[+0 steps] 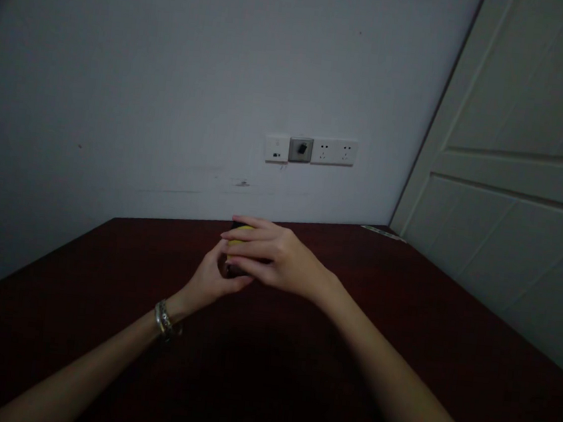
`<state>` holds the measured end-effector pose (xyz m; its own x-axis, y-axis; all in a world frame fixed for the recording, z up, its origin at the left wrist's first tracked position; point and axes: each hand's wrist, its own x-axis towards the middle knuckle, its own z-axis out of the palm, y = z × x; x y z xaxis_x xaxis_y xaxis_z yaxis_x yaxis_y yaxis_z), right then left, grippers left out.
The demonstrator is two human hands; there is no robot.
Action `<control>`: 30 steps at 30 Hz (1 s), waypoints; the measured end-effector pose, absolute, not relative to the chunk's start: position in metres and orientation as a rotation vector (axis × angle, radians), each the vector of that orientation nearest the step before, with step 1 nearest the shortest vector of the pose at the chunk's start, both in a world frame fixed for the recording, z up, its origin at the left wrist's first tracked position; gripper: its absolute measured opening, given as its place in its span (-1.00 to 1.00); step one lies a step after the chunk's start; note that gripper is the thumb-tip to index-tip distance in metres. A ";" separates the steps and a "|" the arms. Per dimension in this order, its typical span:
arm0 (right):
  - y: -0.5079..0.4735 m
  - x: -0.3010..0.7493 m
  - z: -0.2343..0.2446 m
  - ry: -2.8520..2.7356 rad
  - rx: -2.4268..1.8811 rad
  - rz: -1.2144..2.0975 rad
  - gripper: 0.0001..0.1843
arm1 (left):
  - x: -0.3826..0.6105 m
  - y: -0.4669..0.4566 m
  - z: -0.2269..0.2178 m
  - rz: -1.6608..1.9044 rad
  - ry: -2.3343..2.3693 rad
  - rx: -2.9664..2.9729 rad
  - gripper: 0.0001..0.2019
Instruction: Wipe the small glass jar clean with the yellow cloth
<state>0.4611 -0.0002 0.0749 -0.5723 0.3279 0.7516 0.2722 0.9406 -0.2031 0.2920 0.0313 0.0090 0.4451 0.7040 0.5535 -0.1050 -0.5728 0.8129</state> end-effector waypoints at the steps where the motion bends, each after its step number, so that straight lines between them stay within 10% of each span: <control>1: 0.002 0.462 0.073 -2.183 -0.418 0.092 -0.74 | 0.292 0.031 0.009 1.221 0.503 1.857 -0.29; 30: 0.009 0.467 0.072 -1.881 -0.389 0.449 -0.68 | 0.290 0.024 0.014 1.117 0.313 1.534 -0.27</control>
